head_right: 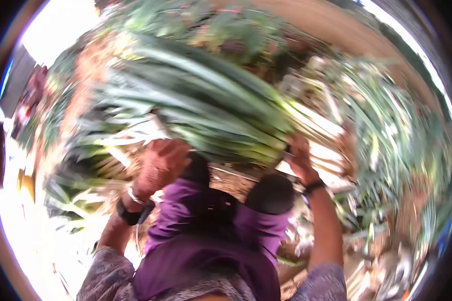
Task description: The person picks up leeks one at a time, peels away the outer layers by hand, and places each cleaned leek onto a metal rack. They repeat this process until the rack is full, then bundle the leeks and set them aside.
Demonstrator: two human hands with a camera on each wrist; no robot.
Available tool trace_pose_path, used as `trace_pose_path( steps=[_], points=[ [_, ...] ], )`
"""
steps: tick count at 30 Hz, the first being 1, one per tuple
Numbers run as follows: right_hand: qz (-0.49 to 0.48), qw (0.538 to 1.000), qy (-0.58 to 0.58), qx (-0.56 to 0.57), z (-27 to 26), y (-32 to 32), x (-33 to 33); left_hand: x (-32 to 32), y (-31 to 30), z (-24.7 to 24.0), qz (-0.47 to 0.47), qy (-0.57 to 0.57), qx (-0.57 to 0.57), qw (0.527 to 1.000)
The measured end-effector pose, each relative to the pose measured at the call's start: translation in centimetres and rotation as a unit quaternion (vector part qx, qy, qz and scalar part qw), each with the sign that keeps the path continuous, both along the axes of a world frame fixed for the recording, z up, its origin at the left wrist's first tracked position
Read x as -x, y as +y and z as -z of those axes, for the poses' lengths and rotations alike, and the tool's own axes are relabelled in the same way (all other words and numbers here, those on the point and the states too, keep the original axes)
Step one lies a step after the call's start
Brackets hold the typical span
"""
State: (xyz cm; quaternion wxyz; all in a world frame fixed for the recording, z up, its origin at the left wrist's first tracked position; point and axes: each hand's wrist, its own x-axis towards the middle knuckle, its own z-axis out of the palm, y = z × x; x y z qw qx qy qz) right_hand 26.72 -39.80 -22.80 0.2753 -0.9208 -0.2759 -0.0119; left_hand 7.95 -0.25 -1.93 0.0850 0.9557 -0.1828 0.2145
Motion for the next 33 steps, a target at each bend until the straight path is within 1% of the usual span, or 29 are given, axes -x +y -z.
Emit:
trace_pose_path(
  steps=[1,4,5,6,7,8,9,10,11,12,14,15,16,17,18,19,20,22,23,24,25,26,27,28,29,31,32,33],
  points=[
    [-0.001,0.999,0.031,-0.038,-0.6,0.3,0.3,2.1,1.5,1.3,-0.028,0.003,-0.002,1.0],
    [0.023,0.982,0.124,-0.139,-2.1,-0.9,0.4,7.3,3.9,5.5,-0.077,0.106,0.1,0.986],
    [0.072,0.995,-0.033,0.055,-3.4,-1.7,0.6,8.3,3.3,6.6,-0.088,0.141,0.132,0.977],
    [0.07,0.997,-0.036,-0.019,-3.3,-3.5,0.6,9.4,2.5,7.0,-0.086,0.081,0.182,0.976],
    [0.071,0.993,-0.037,-0.093,-3.7,-4.7,0.6,9.9,1.6,7.4,-0.115,0.067,0.199,0.971],
    [0.086,0.985,-0.042,-0.143,-6.8,-3.7,2.6,10.0,0.7,7.7,-0.141,0.053,0.216,0.965],
    [0.102,0.975,-0.046,-0.193,-11.8,-1.5,6.0,10.0,0.2,8.0,-0.166,0.039,0.233,0.957],
    [0.063,0.977,-0.06,-0.194,-14.8,-0.6,7.6,9.9,0.2,8.0,-0.173,0.066,0.223,0.957],
    [0.026,0.978,-0.073,-0.195,-17.0,0.2,9.3,9.6,0.2,8.1,-0.167,0.056,0.223,0.959],
    [0.032,0.971,-0.052,-0.232,-18.4,2.0,12.2,9.2,0.2,8.1,-0.158,0.046,0.222,0.961],
    [-0.101,0.948,0.041,-0.298,-19.2,4.5,14.7,8.7,0.6,7.9,-0.133,0.043,0.211,0.967],
    [-0.137,0.974,0.011,-0.177,-20.5,6.8,16.0,8.7,0.5,7.8,-0.114,0.048,0.201,0.972],
    [-0.164,0.985,-0.025,-0.053,-21.7,9.2,16.7,8.2,0.3,7.6,-0.088,0.048,0.189,0.977],
    [-0.221,0.975,-0.031,-0.012,-21.1,10.8,16.5,7.9,0.3,7.7,-0.079,0.033,0.179,0.98],
    [-0.249,0.968,-0.012,0.015,-21.7,13.0,16.5,7.7,0.2,7.9,-0.063,0.011,0.167,0.984],
    [-0.254,0.964,0.077,0.02,-21.4,14.2,16.3,7.6,0.2,8.0,-0.057,-0.003,0.181,0.982],
    [-0.284,0.957,0.057,0.021,-21.7,15.3,16.0,7.6,0.1,8.7,-0.053,-0.008,0.187,0.981],
    [-0.27,0.954,0.125,0.031,-22.2,15.8,15.1,7.1,0.3,8.2,-0.051,-0.019,0.171,0.984],
    [-0.265,0.951,0.155,-0.023,-20.6,15.3,14.0,7.6,0.2,8.2,-0.051,-0.005,0.166,0.985],
    [-0.262,0.925,0.258,-0.094,-19.3,14.9,12.4,7.6,0.5,8.2,-0.033,-0.009,0.142,0.989],
    [-0.203,0.884,0.371,-0.2,-18.5,14.4,11.5,7.5,0.6,8.2,-0.015,-0.005,0.122,0.992],
    [-0.189,0.829,0.434,-0.296,-17.0,14.0,10.1,7.7,0.3,7.8,-0.036,0.011,0.151,0.988],
    [-0.074,0.763,0.496,-0.409,-17.9,14.6,9.8,7.9,0.0,7.4,-0.062,0.038,0.178,0.981],
    [-0.005,0.732,0.529,-0.429,-16.4,14.6,8.7,8.1,-0.1,7.2,-0.067,0.054,0.172,0.981],
    [-0.034,0.714,0.535,-0.451,-14.9,13.6,7.1,8.1,-0.1,7.2,-0.073,0.06,0.162,0.982],
    [0.035,0.754,0.492,-0.433,-14.4,13.2,6.3,8.0,-0.7,6.9,-0.09,0.049,0.11,0.989],
    [0.054,0.747,0.5,-0.435,-14.8,13.2,6.5,7.9,-0.7,7.3,-0.086,0.051,0.126,0.987],
    [0.068,0.74,0.507,-0.436,-15.4,13.2,6.7,8.0,-0.9,7.5,-0.102,0.074,0.137,0.983]
  ],
)
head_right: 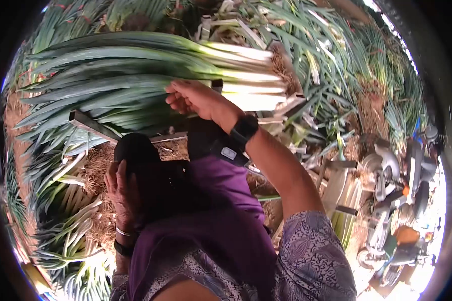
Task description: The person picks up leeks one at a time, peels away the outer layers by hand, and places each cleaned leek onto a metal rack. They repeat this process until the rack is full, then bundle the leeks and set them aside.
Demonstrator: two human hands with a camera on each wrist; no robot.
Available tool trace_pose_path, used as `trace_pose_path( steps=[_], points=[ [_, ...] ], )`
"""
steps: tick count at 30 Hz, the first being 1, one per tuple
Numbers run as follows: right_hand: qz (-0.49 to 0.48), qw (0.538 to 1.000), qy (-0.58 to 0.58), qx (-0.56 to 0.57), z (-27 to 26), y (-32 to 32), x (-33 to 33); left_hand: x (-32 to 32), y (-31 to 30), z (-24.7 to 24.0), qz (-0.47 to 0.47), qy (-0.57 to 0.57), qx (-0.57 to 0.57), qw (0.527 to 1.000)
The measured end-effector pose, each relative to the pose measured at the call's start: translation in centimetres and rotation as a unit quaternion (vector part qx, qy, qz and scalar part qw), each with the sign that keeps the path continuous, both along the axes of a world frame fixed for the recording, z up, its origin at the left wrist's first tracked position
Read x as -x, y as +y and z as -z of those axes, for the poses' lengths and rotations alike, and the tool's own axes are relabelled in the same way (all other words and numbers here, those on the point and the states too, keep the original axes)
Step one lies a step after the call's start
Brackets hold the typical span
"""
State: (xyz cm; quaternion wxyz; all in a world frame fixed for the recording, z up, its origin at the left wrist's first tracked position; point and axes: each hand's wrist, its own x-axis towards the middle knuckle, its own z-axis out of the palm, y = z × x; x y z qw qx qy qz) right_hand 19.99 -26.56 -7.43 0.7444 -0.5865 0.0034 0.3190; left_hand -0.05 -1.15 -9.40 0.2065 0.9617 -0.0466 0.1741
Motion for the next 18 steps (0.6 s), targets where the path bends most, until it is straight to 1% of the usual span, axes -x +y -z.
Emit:
trace_pose_path(
  steps=[4,5,8,13,14,15,16,17,18],
  points=[
    [-0.074,0.995,-0.067,0.009,-0.1,-0.1,0.5,-0.5,0.1,0.6,0.013,-0.005,-0.034,0.999],
    [-0.079,0.993,-0.083,0.019,-0.1,-0.1,0.6,-0.6,0.0,0.7,0.012,-0.003,-0.037,0.999],
    [-0.074,0.991,-0.106,0.024,0.0,-0.1,0.9,-0.7,-0.3,0.6,0.015,0.007,-0.041,0.999],
    [-0.057,0.962,-0.258,0.073,-0.6,0.3,2.5,-0.4,-0.4,0.3,0.019,0.009,-0.027,0.999],
    [-0.057,0.951,-0.292,0.083,-0.9,0.4,2.6,-0.7,-0.3,0.1,0.016,0.004,-0.028,0.999],
    [-0.069,0.935,-0.311,0.154,-0.3,0.5,3.0,-0.2,-0.2,0.4,0.02,0.035,-0.046,0.998],
    [-0.028,0.924,-0.358,0.129,-0.3,1.1,4.1,0.2,0.2,0.9,0.019,0.04,-0.068,0.997],
    [-0.096,0.871,-0.453,0.165,0.3,1.1,3.3,0.3,0.2,0.9,0.016,0.033,-0.025,0.999],
    [-0.083,0.839,-0.491,0.218,0.0,1.2,3.9,0.1,0.3,1.3,0.016,0.02,-0.007,1.0]
  ],
)
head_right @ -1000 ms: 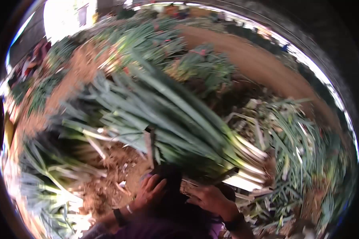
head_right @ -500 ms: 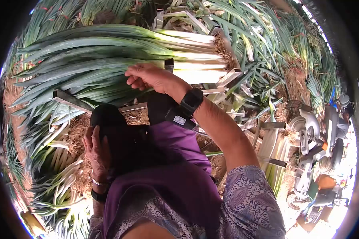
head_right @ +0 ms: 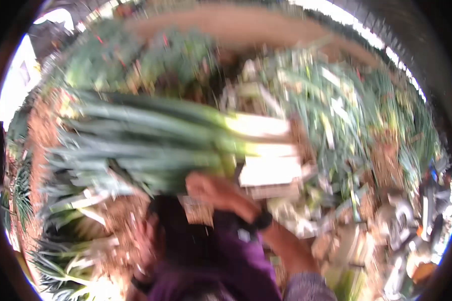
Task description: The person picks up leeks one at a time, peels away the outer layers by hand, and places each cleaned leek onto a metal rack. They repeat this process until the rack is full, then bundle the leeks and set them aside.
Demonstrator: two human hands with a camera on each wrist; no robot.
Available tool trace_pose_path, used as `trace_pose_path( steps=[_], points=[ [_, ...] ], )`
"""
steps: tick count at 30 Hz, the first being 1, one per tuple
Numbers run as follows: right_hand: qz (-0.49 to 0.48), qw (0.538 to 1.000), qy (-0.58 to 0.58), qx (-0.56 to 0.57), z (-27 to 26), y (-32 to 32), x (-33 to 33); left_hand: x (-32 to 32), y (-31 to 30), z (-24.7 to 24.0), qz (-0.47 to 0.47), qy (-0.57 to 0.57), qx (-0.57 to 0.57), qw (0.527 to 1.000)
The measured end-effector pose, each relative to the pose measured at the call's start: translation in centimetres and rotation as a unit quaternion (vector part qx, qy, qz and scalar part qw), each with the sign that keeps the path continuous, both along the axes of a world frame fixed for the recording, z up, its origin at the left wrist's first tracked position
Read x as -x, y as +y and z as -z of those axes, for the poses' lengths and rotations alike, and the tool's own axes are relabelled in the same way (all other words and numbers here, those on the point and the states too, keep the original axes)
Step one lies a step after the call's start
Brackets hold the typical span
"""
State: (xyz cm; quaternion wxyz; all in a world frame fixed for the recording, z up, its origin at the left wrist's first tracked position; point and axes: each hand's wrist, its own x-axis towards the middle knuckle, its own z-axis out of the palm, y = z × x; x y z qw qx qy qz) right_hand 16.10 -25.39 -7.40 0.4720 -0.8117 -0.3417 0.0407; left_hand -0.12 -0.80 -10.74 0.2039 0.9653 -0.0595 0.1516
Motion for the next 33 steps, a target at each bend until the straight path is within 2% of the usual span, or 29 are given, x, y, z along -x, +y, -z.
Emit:
trace_pose_path(
  steps=[1,4,7,13,16,17,19,20,21,23,24,28,33],
  points=[
    [-0.066,0.991,0.053,0.102,-1.9,-0.1,-0.5,-0.8,-0.1,-0.8,0.022,-0.049,-0.004,0.999],
    [-0.084,0.99,-0.026,0.106,0.4,0.4,-0.8,-1.8,-0.2,-1.1,0.034,-0.083,0.005,0.996],
    [-0.115,0.973,-0.016,0.198,-1.2,0.6,-0.7,-1.7,-0.3,-1.1,0.029,-0.069,-0.01,0.997],
    [-0.119,0.968,-0.028,0.22,-1.4,0.6,-0.3,-1.5,0.2,-1.1,0.036,-0.091,0.01,0.995],
    [-0.113,0.966,-0.029,0.229,-1.3,0.8,-0.2,-1.2,0.3,-1.1,0.022,-0.05,0.089,0.995],
    [-0.114,0.961,-0.048,0.248,-1.2,1.2,-0.1,-1.3,0.5,-1.4,-0.002,-0.077,0.083,0.994],
    [-0.087,0.949,-0.069,0.294,-0.8,1.5,0.1,-1.5,0.3,-4.0,-0.019,-0.126,0.085,0.988],
    [-0.082,0.957,-0.081,0.265,0.4,1.5,0.1,-0.4,0.6,-8.6,0.013,-0.022,0.1,0.995],
    [-0.077,0.963,-0.095,0.239,1.5,1.5,0.0,0.8,0.8,-11.1,0.034,-0.115,0.072,0.99],
    [-0.052,0.976,-0.153,0.144,2.3,1.2,0.4,1.1,0.8,-13.6,0.057,-0.303,0.04,0.95],
    [-0.053,0.971,-0.157,0.173,2.8,1.7,0.2,0.7,0.6,-14.6,0.077,-0.354,0.028,0.932],
    [-0.06,0.967,-0.097,0.227,1.1,2.2,0.2,-1.4,-1.5,-16.2,0.153,-0.384,0.004,0.911],
    [-0.051,0.963,-0.088,0.25,0.5,2.3,0.4,-2.0,-2.5,-16.5,0.187,-0.387,0.004,0.903]
  ],
)
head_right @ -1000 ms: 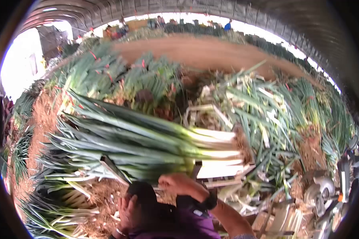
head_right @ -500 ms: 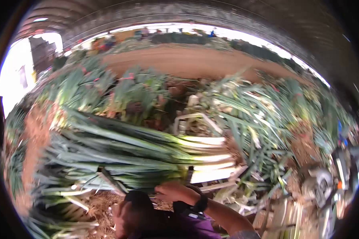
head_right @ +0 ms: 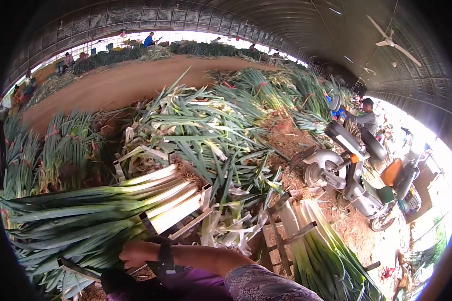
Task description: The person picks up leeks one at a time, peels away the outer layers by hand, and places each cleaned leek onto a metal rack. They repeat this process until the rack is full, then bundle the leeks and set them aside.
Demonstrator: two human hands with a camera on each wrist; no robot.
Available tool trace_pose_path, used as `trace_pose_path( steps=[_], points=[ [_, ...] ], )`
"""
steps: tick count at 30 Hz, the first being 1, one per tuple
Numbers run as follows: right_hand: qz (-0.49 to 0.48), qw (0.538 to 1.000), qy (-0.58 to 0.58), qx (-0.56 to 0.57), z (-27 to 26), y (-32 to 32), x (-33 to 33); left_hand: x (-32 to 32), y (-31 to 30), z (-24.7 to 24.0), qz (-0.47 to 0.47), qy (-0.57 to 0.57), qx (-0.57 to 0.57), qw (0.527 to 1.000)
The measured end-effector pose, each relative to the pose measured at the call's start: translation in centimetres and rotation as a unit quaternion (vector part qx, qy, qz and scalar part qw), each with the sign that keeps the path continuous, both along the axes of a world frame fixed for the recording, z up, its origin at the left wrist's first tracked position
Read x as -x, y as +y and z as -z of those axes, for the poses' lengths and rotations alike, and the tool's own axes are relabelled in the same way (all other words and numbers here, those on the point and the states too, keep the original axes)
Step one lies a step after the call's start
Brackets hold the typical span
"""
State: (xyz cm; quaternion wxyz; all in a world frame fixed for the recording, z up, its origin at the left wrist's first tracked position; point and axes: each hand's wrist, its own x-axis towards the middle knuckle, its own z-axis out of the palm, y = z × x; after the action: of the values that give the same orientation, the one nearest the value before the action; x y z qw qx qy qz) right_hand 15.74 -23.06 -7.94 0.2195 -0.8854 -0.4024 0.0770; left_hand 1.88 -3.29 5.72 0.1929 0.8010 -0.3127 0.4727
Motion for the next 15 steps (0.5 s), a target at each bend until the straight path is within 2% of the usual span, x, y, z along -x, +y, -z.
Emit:
trace_pose_path(
  steps=[8,11,15],
  points=[
    [0.007,1.0,-0.01,-0.027,2.0,0.0,-0.2,0.0,-0.2,0.1,0.011,0.001,-0.013,1.0],
    [-0.006,0.999,-0.028,-0.026,0.3,-0.3,0.3,0.2,0.0,0.2,0.014,0.0,-0.019,1.0],
    [-0.019,1.0,-0.02,-0.01,1.2,0.1,-0.1,0.3,0.3,0.2,0.011,-0.002,-0.028,1.0]
  ],
)
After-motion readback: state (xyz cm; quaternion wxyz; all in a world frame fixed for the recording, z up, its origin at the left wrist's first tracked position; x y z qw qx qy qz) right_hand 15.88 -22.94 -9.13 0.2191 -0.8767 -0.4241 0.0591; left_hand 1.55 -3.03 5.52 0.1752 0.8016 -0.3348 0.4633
